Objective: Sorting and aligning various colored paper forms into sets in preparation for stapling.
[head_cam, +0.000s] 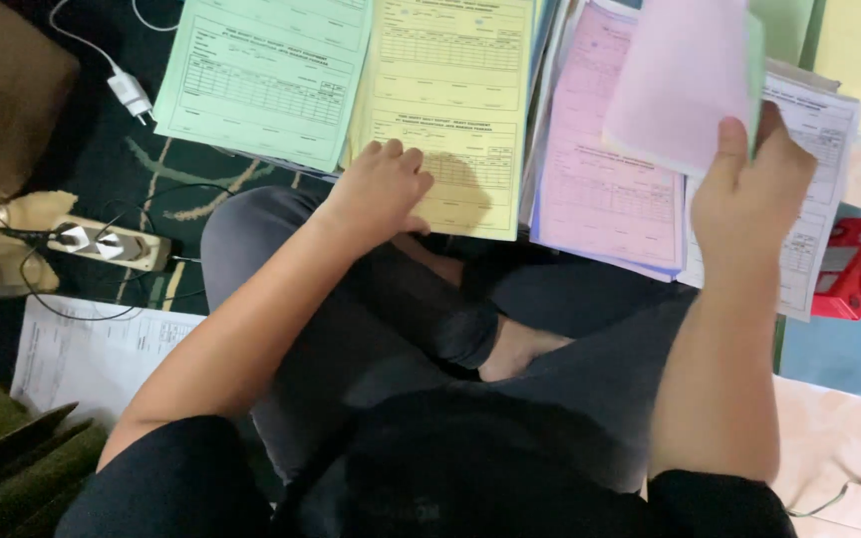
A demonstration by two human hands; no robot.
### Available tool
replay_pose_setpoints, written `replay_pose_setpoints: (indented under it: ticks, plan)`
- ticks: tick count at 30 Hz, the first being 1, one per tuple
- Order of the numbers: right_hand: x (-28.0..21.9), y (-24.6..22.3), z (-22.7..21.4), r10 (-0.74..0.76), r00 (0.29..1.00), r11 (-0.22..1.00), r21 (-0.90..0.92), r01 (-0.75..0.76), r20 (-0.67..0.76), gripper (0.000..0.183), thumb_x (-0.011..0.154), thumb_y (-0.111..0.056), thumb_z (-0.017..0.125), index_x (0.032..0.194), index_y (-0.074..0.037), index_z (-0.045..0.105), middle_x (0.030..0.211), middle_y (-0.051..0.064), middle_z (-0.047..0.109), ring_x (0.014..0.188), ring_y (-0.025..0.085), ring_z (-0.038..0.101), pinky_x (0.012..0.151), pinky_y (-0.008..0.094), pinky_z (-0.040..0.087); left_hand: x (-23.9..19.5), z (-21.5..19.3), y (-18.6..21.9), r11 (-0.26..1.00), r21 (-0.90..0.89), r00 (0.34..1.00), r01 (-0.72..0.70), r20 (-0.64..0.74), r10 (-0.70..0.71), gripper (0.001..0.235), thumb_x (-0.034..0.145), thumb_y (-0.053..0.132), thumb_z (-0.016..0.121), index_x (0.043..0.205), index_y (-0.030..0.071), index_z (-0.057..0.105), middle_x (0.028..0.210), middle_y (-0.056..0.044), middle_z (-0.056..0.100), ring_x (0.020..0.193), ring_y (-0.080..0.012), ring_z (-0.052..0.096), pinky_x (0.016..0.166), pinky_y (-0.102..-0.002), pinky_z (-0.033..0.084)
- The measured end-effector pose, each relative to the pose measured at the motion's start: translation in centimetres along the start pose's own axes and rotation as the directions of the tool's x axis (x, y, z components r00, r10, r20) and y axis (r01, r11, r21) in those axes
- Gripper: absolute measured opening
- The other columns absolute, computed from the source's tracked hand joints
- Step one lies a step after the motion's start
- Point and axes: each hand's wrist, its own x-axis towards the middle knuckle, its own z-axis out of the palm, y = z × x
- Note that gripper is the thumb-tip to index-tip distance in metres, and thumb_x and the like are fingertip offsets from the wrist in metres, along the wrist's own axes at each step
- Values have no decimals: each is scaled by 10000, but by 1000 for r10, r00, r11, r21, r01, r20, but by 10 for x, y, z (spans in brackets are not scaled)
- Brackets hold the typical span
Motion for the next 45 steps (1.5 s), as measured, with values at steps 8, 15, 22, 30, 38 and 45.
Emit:
replay_pose_setpoints:
  ticks: [8,15,22,30,38,45]
  plan:
    - [3,-126,119,-277,919,955,-27,296,282,351,904,-41,543,1216,-59,703,1019,128,775,768,383,703,654,472,525,-36,6,-17,990,-123,997,65,-33,-69,269,743,316,798,921,129,719,1159,-74,684,971,-335,656,884,-458,516]
    - [-41,-130,141,-183,820,982,62,178,542,482,941,-215,632,1387,-50,556,1460,103,582,1150,354,658,880,427,529,-36,-5,-17,993,-55,942,-101,-326,78,99,841,210,641,816,135,700,918,-15,693,897,-252,617,815,-368,477]
    - [-35,-59,168,125,846,984,45,-174,519,355,1027,-247,560,1115,79,669,946,306,694,808,473,645,739,517,509,-50,-48,-43,974,-213,801,-81,-595,-64,136,917,146,694,1030,76,723,960,-35,686,920,-242,575,826,-372,426]
    - [103,-146,63,-79,996,997,-18,78,-31,235,1076,67,618,1292,159,624,1099,279,735,908,354,760,772,406,588,-119,-7,-212,928,-48,917,368,-148,-371,473,711,436,899,1089,164,815,1105,-78,692,998,-329,645,888,-451,526]
    - [141,-290,216,-279,949,951,-92,294,150,325,925,34,605,1227,-46,695,838,175,744,652,322,712,560,488,560,-123,-7,-237,929,-193,947,316,6,-321,506,599,414,965,1013,147,850,1030,-21,716,888,-269,677,835,-405,520]
    - [67,-310,270,-214,800,974,60,219,560,219,934,-85,562,1122,-46,667,866,223,739,782,483,692,701,575,516,-143,-25,-223,981,-171,971,88,-204,-123,76,843,174,752,855,125,808,996,-24,739,784,-285,678,760,-386,528]
